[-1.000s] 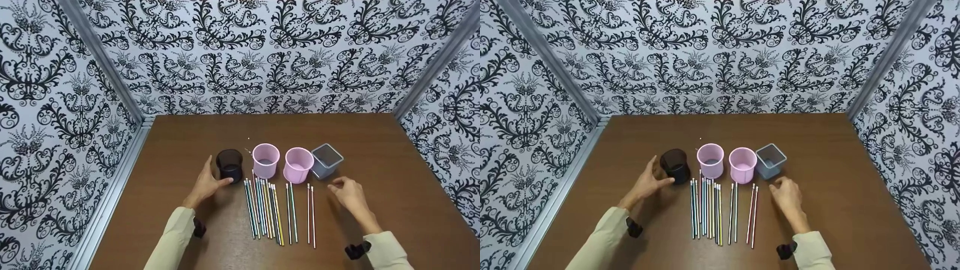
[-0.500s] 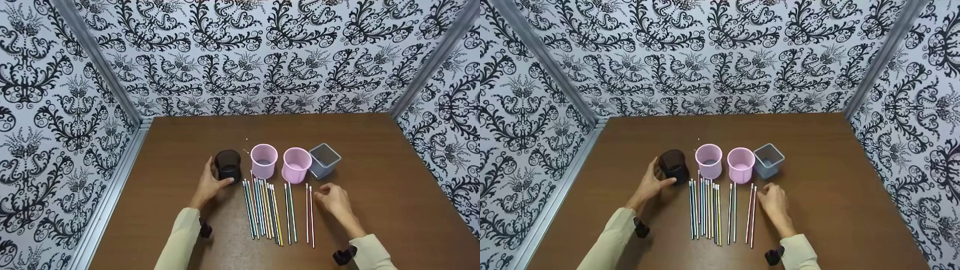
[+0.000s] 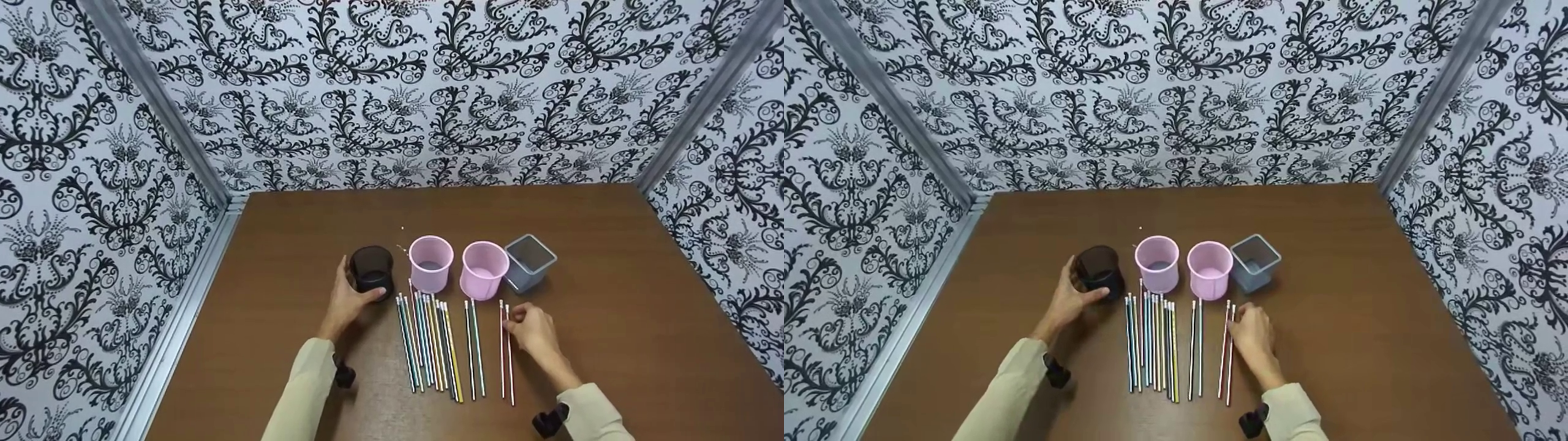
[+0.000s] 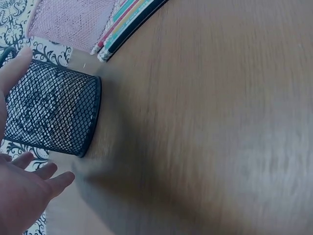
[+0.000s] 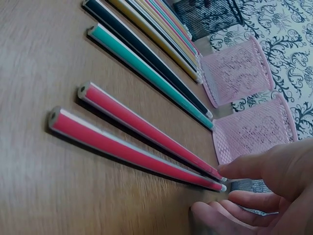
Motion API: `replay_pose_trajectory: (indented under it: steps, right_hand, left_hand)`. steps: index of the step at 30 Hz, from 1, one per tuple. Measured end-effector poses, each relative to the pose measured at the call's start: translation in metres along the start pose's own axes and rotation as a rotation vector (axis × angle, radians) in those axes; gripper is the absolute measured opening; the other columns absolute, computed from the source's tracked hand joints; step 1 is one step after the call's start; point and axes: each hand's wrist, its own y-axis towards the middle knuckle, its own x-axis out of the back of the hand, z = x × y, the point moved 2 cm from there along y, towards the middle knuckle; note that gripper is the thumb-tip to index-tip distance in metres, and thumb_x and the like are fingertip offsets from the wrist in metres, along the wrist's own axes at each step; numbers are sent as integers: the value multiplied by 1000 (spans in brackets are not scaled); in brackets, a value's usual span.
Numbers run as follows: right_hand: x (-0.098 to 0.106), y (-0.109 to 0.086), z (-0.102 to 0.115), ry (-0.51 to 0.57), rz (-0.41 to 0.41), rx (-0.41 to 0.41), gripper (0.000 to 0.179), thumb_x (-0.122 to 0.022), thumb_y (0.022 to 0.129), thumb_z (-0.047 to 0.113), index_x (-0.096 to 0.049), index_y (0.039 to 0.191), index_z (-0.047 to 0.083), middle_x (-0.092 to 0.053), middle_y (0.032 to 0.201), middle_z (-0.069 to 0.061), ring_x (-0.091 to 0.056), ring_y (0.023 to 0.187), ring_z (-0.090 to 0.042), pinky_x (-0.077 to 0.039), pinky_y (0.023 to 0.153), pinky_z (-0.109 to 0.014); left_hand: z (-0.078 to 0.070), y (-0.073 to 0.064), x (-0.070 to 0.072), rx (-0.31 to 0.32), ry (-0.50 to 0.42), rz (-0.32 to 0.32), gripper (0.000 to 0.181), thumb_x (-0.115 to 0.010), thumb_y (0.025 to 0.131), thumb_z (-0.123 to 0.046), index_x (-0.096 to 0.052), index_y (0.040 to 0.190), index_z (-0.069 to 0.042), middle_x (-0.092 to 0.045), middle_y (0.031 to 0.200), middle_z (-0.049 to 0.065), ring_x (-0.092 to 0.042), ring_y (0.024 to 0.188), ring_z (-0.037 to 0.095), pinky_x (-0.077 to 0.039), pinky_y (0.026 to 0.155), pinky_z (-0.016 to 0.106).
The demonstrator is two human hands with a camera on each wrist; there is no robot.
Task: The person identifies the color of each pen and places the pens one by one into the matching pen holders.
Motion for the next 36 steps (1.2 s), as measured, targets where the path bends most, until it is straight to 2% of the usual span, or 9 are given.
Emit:
replay_pose_trajectory:
  steps: [3,8,14,21,29,36]
  right_hand:
    - [-4,0,1,29,3,-8,35,-74,84,8,-64,113,-8,-69,102,-25,-59,52,-12,-53,53,-28]
    - [-7,1,1,34,-18,13,33,-74,82,5,-65,110,-9,-69,98,-25,-61,54,-14,-51,44,-26]
    - [-7,1,2,40,-21,28,31,-72,82,3,-64,109,-10,-70,97,-26,-67,67,-24,-53,43,-27]
    - [-7,1,3,69,3,12,29,-71,83,-1,-64,110,-10,-69,98,-26,-68,75,-28,-55,45,-30]
    - [-8,4,5,30,41,-12,40,-75,82,3,-60,116,-13,-68,98,-26,-61,53,-15,-53,43,-29]
    - [-9,4,6,-25,41,-5,36,-72,84,5,-61,112,-13,-71,89,-23,-59,43,-11,-53,45,-27]
  left_hand:
    - [1,0,-1,-4,-6,-2,114,-90,71,-14,-17,157,1,-33,158,27,-37,146,40,-32,120,49]
    - [2,1,-3,-20,22,10,114,-90,72,-18,-18,158,-2,-31,161,23,-33,148,37,-29,121,51]
    - [-1,0,-5,-35,51,17,112,-90,72,-23,-20,157,-3,-33,160,22,-35,147,37,-28,121,54]
    - [-3,0,-8,-1,62,-14,107,-89,73,-22,-25,156,-3,-40,156,21,-41,143,37,-31,119,53]
    - [-4,4,-9,-40,135,-37,99,-88,74,-26,-33,152,-1,-45,152,21,-44,141,38,-34,117,53]
    - [-5,3,-8,-14,140,-25,94,-88,74,-26,-36,149,-1,-50,146,21,-47,137,37,-37,115,52]
